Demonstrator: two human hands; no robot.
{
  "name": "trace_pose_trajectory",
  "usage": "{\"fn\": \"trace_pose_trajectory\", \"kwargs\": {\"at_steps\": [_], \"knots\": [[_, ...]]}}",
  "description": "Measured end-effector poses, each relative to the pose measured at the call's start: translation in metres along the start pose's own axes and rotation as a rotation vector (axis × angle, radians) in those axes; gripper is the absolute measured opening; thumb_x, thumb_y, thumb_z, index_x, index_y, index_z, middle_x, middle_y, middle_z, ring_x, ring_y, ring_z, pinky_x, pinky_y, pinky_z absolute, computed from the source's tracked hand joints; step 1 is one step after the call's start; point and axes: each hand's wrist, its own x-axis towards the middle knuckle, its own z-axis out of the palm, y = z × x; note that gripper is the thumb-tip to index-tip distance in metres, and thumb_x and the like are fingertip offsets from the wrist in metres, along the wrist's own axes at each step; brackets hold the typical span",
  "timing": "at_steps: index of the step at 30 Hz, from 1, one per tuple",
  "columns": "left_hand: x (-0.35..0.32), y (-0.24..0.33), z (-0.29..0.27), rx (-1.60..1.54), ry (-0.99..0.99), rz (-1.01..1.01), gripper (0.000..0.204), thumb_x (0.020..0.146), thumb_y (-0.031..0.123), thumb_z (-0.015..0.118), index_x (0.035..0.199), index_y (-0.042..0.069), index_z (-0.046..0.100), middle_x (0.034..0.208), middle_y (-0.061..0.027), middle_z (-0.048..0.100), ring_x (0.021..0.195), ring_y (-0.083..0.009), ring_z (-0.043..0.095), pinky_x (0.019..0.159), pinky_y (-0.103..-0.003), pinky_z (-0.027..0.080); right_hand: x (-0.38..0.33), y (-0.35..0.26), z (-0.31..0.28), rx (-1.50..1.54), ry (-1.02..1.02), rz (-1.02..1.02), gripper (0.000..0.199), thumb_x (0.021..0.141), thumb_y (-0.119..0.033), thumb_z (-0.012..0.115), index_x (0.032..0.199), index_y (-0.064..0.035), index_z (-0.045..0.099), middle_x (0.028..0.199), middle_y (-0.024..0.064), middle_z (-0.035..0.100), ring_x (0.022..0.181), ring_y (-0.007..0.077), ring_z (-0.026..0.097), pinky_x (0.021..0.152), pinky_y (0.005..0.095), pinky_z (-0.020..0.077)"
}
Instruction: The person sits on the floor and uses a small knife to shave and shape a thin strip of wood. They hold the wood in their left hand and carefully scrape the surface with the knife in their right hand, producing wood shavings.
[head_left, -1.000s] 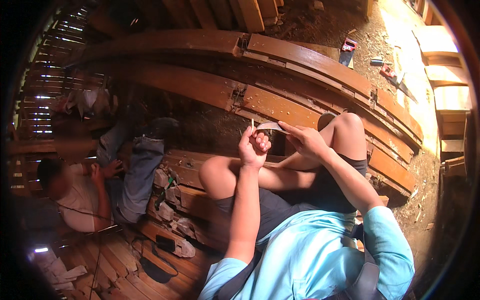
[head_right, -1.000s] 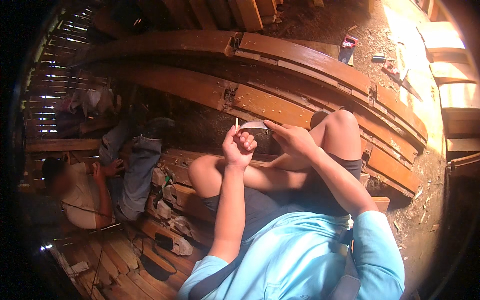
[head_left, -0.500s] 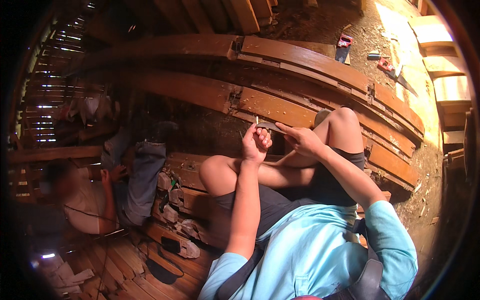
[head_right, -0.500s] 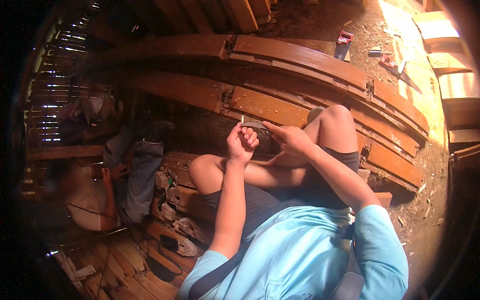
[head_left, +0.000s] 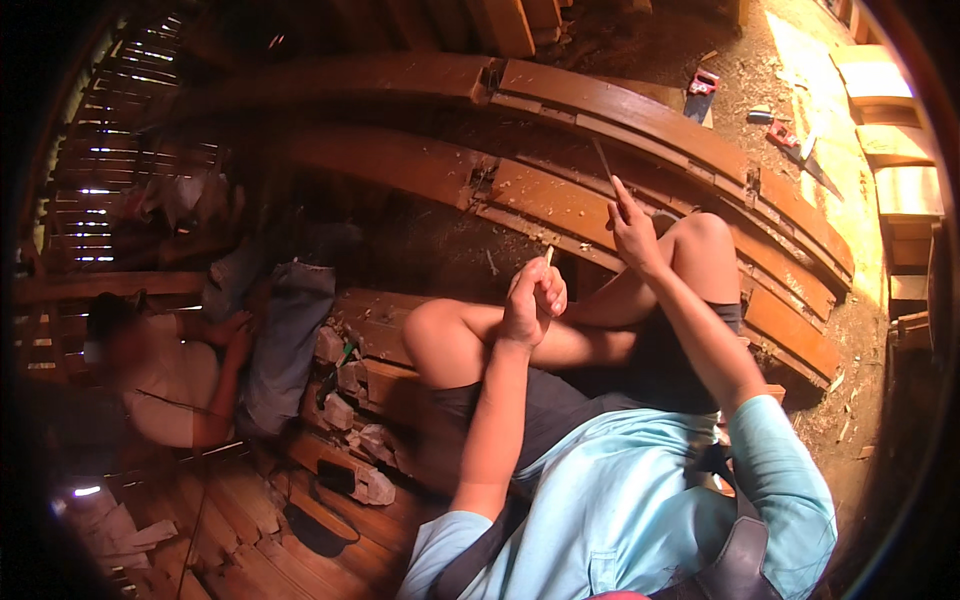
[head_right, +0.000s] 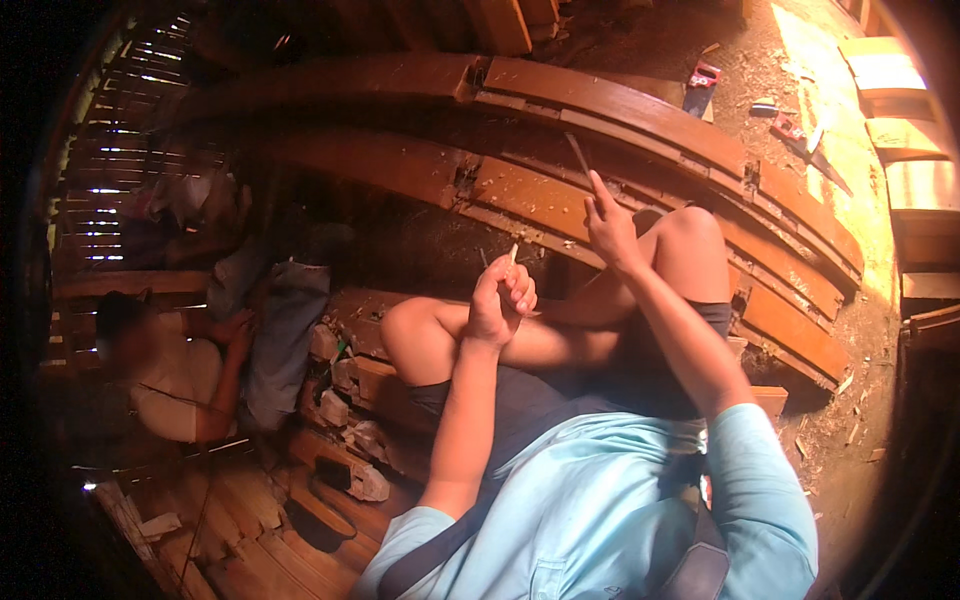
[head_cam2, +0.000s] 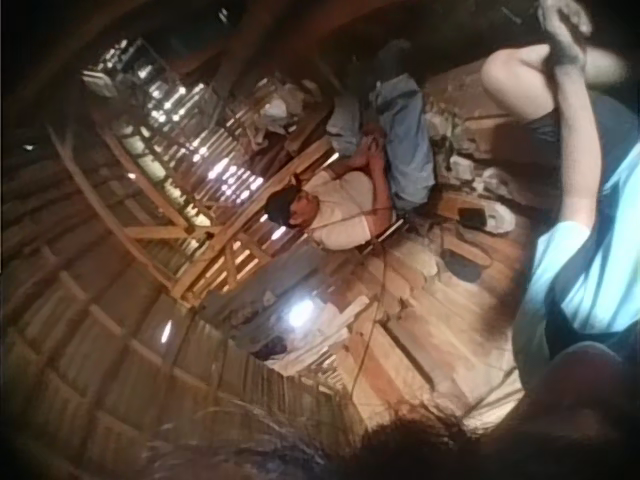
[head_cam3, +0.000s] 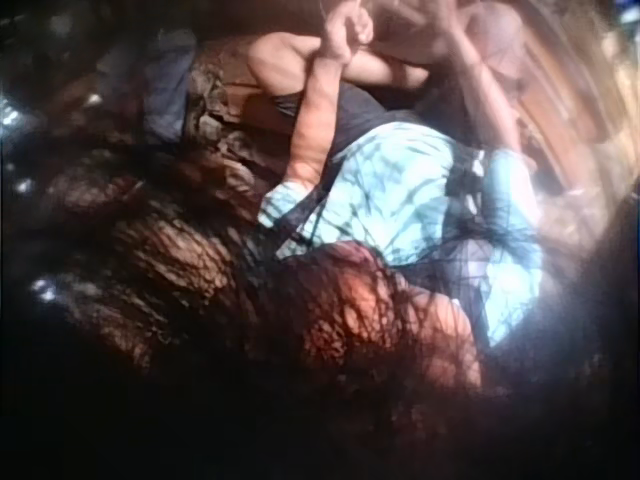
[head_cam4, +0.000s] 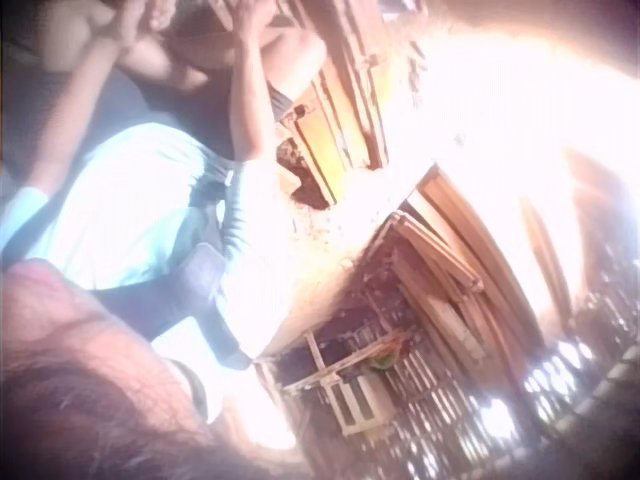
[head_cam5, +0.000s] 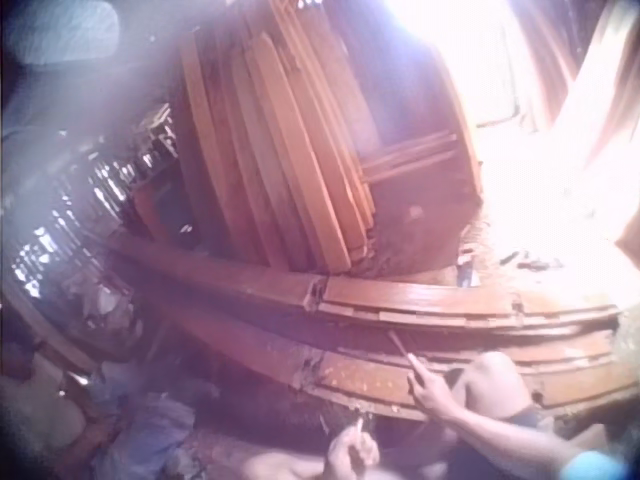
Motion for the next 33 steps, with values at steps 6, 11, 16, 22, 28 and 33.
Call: {"fn": "trace_pose_trajectory", "kwargs": {"at_steps": [6, 11, 16, 22, 28, 33], "knots": [[0.005, 0.022, -0.029, -0.327, 0.132, 0.080, 0.029, 0.094, 0.031, 0.045, 0.072, 0.012, 0.045, 0.058, 0.0004, 0.040, 0.051, -0.0120, 0.040, 0.047, -0.026, 0.037, -0.049, -0.033, -0.003, -0.044, -0.425, -0.281, 0.054, 0.089, -0.004, 0.053, 0.139, -0.0175, 0.038, 0.079, 0.0138, 0.057, 0.067, 0.0174, 0.051, 0.066, 0.0278, 0.0451], [0.004, 0.018, -0.029, -0.403, 0.125, 0.061, 0.029, 0.094, 0.031, 0.045, 0.073, 0.011, 0.047, 0.058, 0.0003, 0.040, 0.051, -0.0125, 0.040, 0.047, -0.025, 0.036, -0.057, -0.049, 0.005, -0.086, -0.513, -0.360, 0.050, 0.086, -0.007, 0.055, 0.134, -0.0143, 0.045, 0.081, 0.0212, 0.057, 0.071, 0.0351, 0.058, 0.067, 0.0391, 0.0454], [0.003, 0.015, -0.032, -0.327, 0.154, 0.045, 0.030, 0.094, 0.032, 0.045, 0.072, 0.011, 0.047, 0.059, -0.0002, 0.041, 0.051, -0.0134, 0.042, 0.046, -0.026, 0.037, -0.057, -0.039, 0.000, -0.088, -0.525, -0.508, 0.052, 0.085, -0.007, 0.055, 0.135, -0.0141, 0.044, 0.079, 0.0224, 0.056, 0.069, 0.0356, 0.057, 0.066, 0.0382, 0.0453], [0.005, 0.006, -0.033, -0.215, 0.196, 0.047, 0.027, 0.092, 0.030, 0.045, 0.072, 0.012, 0.046, 0.058, -0.0008, 0.043, 0.051, -0.0141, 0.044, 0.045, -0.027, 0.038, -0.063, -0.051, -0.003, -0.135, -0.658, -0.349, 0.052, 0.084, -0.005, 0.053, 0.135, -0.0127, 0.043, 0.076, 0.0239, 0.055, 0.066, 0.0360, 0.055, 0.065, 0.0396, 0.0442], [0.003, 0.006, -0.037, -0.100, 0.196, 0.054, 0.022, 0.090, 0.025, 0.044, 0.073, 0.013, 0.041, 0.058, 0.0006, 0.041, 0.050, -0.0122, 0.043, 0.045, -0.025, 0.037, -0.064, -0.055, -0.009, -0.150, -0.683, -0.320, 0.051, 0.086, -0.007, 0.052, 0.135, -0.0167, 0.044, 0.076, 0.0231, 0.055, 0.065, 0.0359, 0.055, 0.064, 0.0399, 0.0437], [0.000, 0.007, -0.032, -0.047, 0.191, 0.069, 0.022, 0.090, 0.025, 0.044, 0.072, 0.013, 0.039, 0.057, 0.0015, 0.038, 0.049, -0.0108, 0.040, 0.045, -0.025, 0.036, -0.068, -0.042, -0.001, -0.183, -0.566, -0.372, 0.051, 0.087, -0.012, 0.052, 0.136, -0.0217, 0.043, 0.078, 0.0223, 0.057, 0.069, 0.0370, 0.056, 0.065, 0.0414, 0.0436]]}}
